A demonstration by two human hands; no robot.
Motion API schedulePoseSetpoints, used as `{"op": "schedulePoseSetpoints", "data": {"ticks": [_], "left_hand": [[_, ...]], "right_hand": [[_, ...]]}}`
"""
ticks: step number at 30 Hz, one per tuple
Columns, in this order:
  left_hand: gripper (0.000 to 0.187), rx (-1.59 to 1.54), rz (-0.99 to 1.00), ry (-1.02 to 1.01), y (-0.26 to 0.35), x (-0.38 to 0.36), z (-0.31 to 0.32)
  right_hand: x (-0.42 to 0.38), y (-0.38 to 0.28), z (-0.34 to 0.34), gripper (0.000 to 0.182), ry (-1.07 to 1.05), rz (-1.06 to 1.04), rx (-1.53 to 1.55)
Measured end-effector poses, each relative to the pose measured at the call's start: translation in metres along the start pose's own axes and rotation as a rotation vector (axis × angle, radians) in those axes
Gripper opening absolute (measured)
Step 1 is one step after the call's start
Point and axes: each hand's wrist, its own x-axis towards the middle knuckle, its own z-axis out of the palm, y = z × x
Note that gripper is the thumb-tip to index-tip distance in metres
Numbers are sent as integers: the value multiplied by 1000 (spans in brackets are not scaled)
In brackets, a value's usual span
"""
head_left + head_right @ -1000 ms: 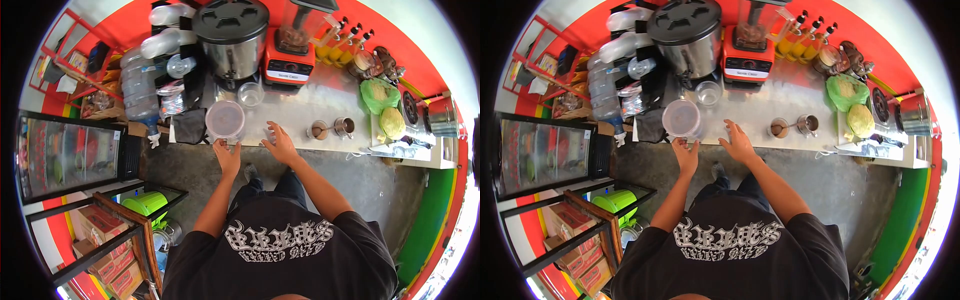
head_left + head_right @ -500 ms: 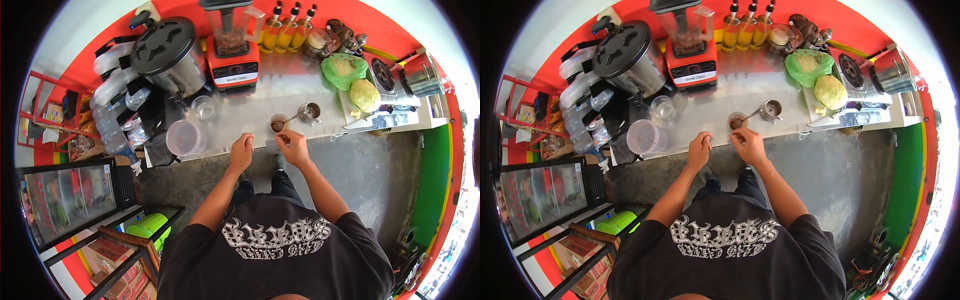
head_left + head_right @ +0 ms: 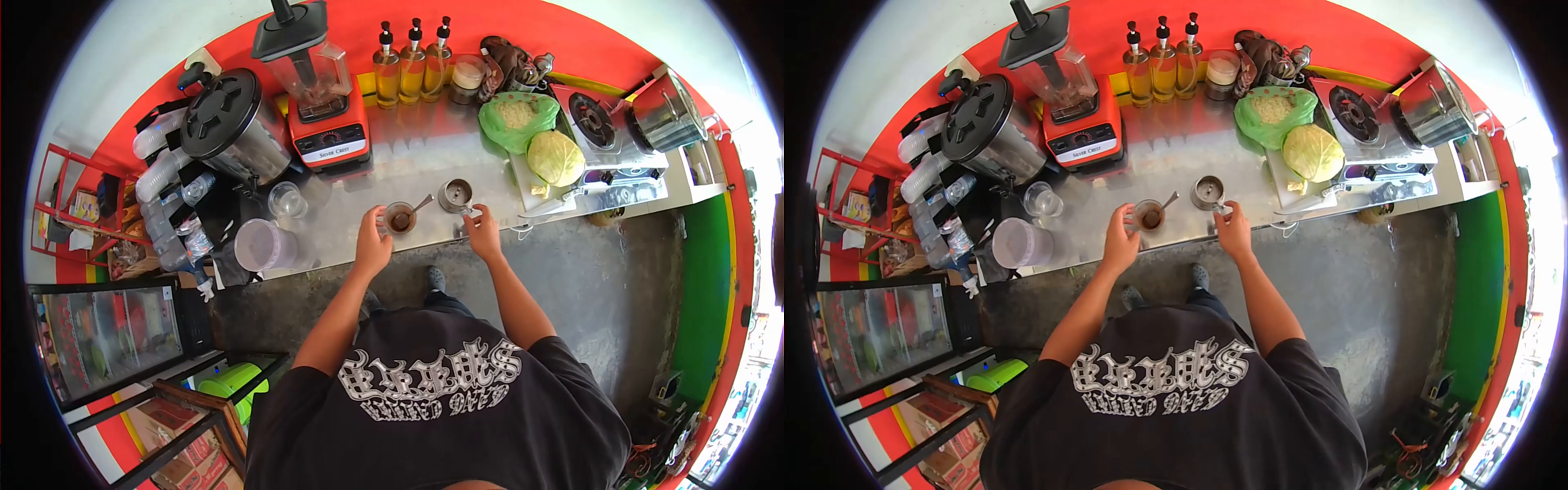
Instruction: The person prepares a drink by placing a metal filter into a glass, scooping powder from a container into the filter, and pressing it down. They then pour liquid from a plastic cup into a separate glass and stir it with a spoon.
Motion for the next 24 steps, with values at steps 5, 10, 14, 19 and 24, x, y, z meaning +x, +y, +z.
{"op": "schedulePoseSetpoints", "data": {"ticks": [5, 10, 14, 19, 24], "left_hand": [[67, 37, -48, 31, 6, -4, -6], [59, 92, -22, 109, 22, -8, -22], [54, 129, 54, 268, 36, -11, -62], [53, 360, 52, 740, 28, -35, -136], [71, 561, -161, 937, 0, -57, -199]], "right_hand": [[25, 9, 13, 24, -165, 253, 247], [40, -3, 19, 25, -227, 169, 312], [69, -36, 17, 27, -247, 53, 413], [91, -130, 7, 32, -290, -127, 472], [74, -213, 29, 26, -442, -251, 511]]}}
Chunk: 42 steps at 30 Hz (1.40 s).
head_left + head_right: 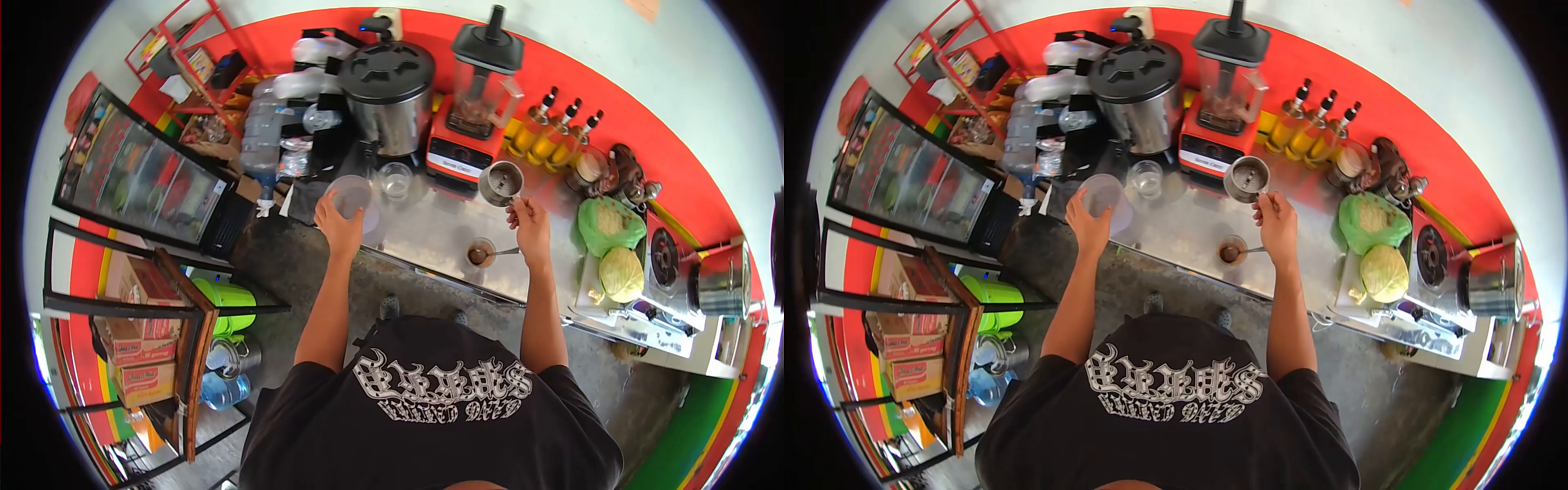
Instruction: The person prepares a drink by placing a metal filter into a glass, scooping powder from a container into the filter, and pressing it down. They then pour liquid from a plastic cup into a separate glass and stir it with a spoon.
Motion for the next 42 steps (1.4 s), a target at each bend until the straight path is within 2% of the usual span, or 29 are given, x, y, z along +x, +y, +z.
{"op": "schedulePoseSetpoints", "data": {"ticks": [1, 2, 4, 5, 7, 14, 20, 28, 30, 32, 33, 35, 36, 38, 39, 41, 42], "left_hand": [[79, 24, -23, -7, -10, 5, -2], [79, 25, -38, 8, -17, 8, -1], [97, 70, -262, -105, -12, 13, -5], [97, 66, -278, -88, -20, 13, -3], [104, -235, -288, -180, -38, 11, 5], [109, -233, -229, -209, -20, -13, 7], [131, -305, -223, -357, -17, -15, 5], [135, -367, -222, -347, -4, -11, -7], [136, -349, -191, -323, -6, -9, -7], [135, -357, -177, -370, -8, -5, -7], [135, -358, -175, -374, -11, -4, -7], [132, -349, -130, -380, -17, -3, -5], [132, -354, -134, -385, -19, -3, -3], [130, -361, -100, -400, -23, -1, -1], [130, -363, -101, -403, -24, -1, 0], [129, -393, -88, -428, -26, 2, 0], [129, -390, -83, -435, -26, 2, 0]], "right_hand": [[3, -3, 14, 26, -19, -6, -3], [6, -5, 29, 25, -83, 0, 30], [8, -9, 60, 25, -188, 26, 77], [9, -9, 76, 25, -208, 17, 69], [11, -3, 105, 24, -341, 62, 128], [4, 12, 177, 26, -551, 93, 87], [-1, 18, 204, 27, -580, 50, 24], [0, 27, 216, 28, -579, -25, -42], [0, 19, 209, 32, -568, -54, -43], [3, 6, 196, 44, -505, -31, -210], [8, 12, 192, 44, -501, -30, -211], [18, 29, 188, 62, -353, -94, -274], [23, 35, 187, 62, -352, -88, -280], [34, 48, 188, 81, -332, -79, -447], [38, 54, 190, 81, -331, -77, -450], [46, 67, 199, 98, -340, -165, -471], [51, 71, 203, 98, -334, -161, -466]]}}
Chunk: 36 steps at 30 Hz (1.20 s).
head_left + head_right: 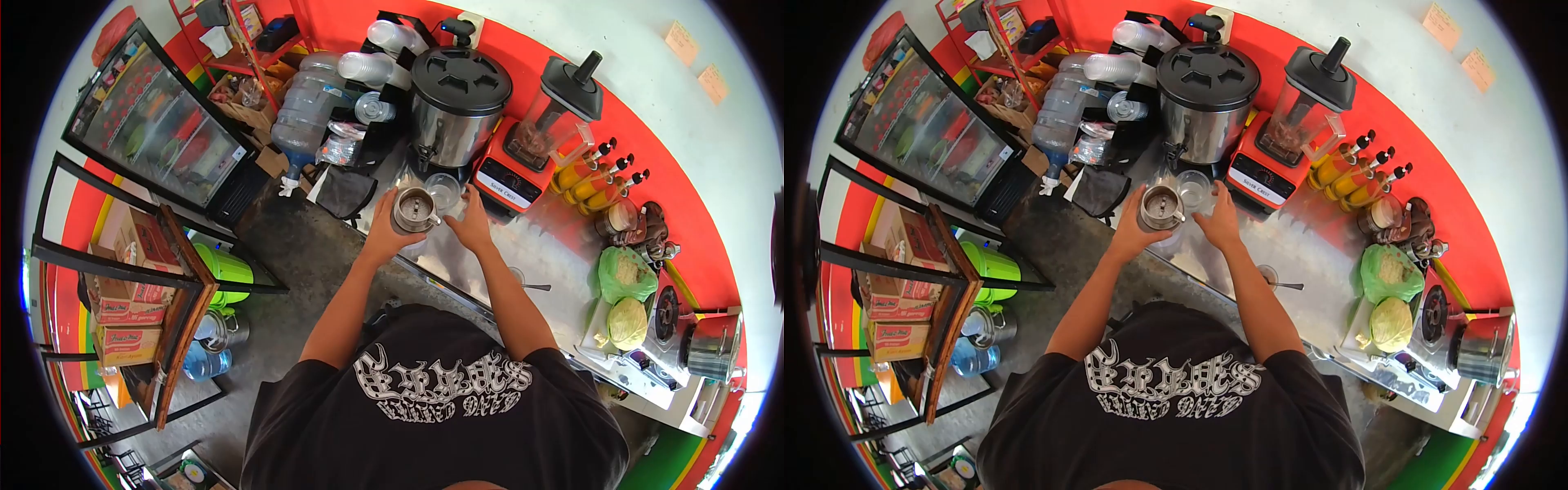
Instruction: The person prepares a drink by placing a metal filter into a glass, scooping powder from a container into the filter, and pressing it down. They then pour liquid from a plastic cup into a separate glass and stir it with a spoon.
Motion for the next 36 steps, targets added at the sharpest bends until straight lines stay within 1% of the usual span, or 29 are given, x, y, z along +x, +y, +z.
{"op": "schedulePoseSetpoints", "data": {"ticks": [2, 3, 5, 6, 7, 9, 12, 13, 15, 17, 21, 23, 25, 29, 31, 33, 36], "left_hand": [[128, -40, 1, -11, -1, 0, -1], [128, -32, 2, -26, -2, 1, -1], [128, -33, 11, -18, -3, 2, 0], [128, -26, 11, -30, -1, 2, -1], [128, -41, -13, -41, 2, 1, -2], [129, -53, -40, -44, 5, 0, -5], [126, -52, -49, -36, 4, 1, -4], [127, -60, -37, -31, 1, 1, -2], [128, -65, -25, -17, -1, 2, -2], [129, -41, -45, -60, 0, 2, -4], [127, -15, -50, -41, 0, 1, -1], [125, -145, -13, -23, -15, 4, 4], [125, -163, -11, -24, -19, 4, 6], [127, -224, -8, -10, -20, 3, 9], [126, -215, -3, -6, -17, 3, 8], [126, -205, 1, -3, -15, 1, 9], [125, -206, 25, 32, -12, 1, 14]], "right_hand": [[10, 5, 9, 107, 1, -84, -22], [14, 5, 12, 107, 9, -72, -13], [21, 5, 16, 111, -40, -61, -16], [24, 7, 17, 113, -50, -99, -50], [27, 8, 18, 113, -47, -94, -44], [33, 10, 23, 111, -100, -42, 36], [37, 12, 27, 108, -83, 1, 116], [39, 19, 31, 108, -87, -8, 112], [42, 27, 39, 100, -65, -115, 261], [41, 32, 45, 97, -69, -117, 325], [35, 46, 47, 89, -71, -97, 454], [25, 38, 35, 88, -56, -96, 429], [17, 39, 28, 88, -39, -96, 403], [5, 38, 16, 84, 0, -67, 459], [-1, 29, 7, 83, 18, -45, 498], [-6, 24, -2, 83, 27, 45, 536], [-6, 18, -11, 82, 46, 2, 524]]}}
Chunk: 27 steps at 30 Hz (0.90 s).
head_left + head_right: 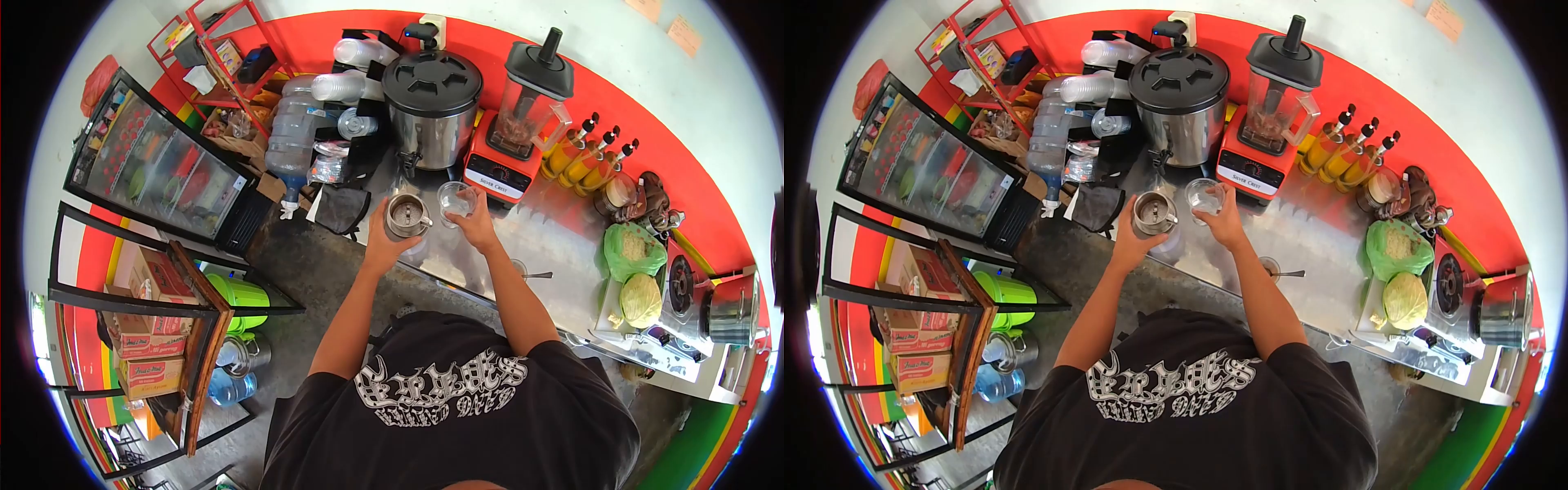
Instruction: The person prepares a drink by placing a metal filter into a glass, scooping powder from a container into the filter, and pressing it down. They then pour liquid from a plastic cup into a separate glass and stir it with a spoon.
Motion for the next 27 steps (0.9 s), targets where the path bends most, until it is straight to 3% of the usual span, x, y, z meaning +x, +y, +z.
{"op": "schedulePoseSetpoints", "data": {"ticks": [10, 12, 13, 17, 19, 20, 21, 23, 24, 27], "left_hand": [[130, 168, -21, 52, 13, 2, 28], [133, 194, -16, 108, 15, 0, 33], [133, 188, -17, 88, 24, -2, 35], [132, 225, 114, 152, 51, -5, 39], [133, 328, 271, 216, 60, -6, 39], [116, 363, 337, 282, 68, -10, 41], [116, 355, 334, 272, 70, -10, 42], [88, 414, 528, 336, 72, -11, 44], [59, 421, 596, 383, 86, -11, 49], [43, 351, 718, 249, 100, -12, 67]], "right_hand": [[-15, -34, -32, 89, 7, -34, 133], [-19, -43, -49, 90, 12, -228, 109], [-26, -58, -58, 90, 29, -220, 102], [-54, -114, -112, 85, 46, -204, -91], [-68, -127, -135, 83, 37, -188, -88], [-74, -132, -146, 82, 49, -245, -173], [-81, -135, -157, 82, 56, -236, -180], [-96, -140, -174, 84, 80, -220, -168], [-103, -142, -182, 85, 96, -184, -157], [-120, -126, -208, 84, 140, -170, -263]]}}
